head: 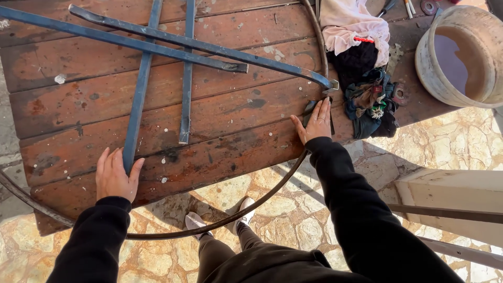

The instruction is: Sanding a circular metal frame using an abrasive pad to clean the surface

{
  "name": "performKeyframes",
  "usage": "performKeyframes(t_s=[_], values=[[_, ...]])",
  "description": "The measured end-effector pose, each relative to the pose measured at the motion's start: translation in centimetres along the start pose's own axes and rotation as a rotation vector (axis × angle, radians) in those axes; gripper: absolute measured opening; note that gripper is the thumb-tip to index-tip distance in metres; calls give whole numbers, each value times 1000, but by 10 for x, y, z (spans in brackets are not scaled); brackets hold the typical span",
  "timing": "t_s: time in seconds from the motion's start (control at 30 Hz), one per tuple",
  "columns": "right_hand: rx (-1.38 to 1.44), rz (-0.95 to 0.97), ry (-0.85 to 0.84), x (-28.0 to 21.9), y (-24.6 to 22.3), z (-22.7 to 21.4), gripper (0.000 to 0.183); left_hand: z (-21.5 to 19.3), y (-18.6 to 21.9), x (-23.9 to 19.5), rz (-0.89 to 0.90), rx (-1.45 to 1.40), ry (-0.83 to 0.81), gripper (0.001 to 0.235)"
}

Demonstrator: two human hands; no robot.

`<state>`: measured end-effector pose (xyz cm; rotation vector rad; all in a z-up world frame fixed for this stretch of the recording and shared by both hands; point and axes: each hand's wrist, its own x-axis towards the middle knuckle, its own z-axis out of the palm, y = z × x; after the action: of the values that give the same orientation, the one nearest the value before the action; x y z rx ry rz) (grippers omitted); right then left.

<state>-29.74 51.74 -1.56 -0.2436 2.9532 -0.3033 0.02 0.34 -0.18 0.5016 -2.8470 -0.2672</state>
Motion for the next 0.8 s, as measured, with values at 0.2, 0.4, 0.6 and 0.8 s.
performKeyframes(t_s=[0.2,0.4,0.6,0.8], values=[[120,-11,-46,-103,-32,-7,116,-4,3,0,9,-8,10,66],[12,-29,20,3,6,5,112,2,-1,-1,28,35,54,65],[107,-4,-40,-104,-33,-1,115,-1,1,0,41,-10,64,66],[33,-61,36,-8,6,7,112,-6,3,1,36,-4,48,66]])
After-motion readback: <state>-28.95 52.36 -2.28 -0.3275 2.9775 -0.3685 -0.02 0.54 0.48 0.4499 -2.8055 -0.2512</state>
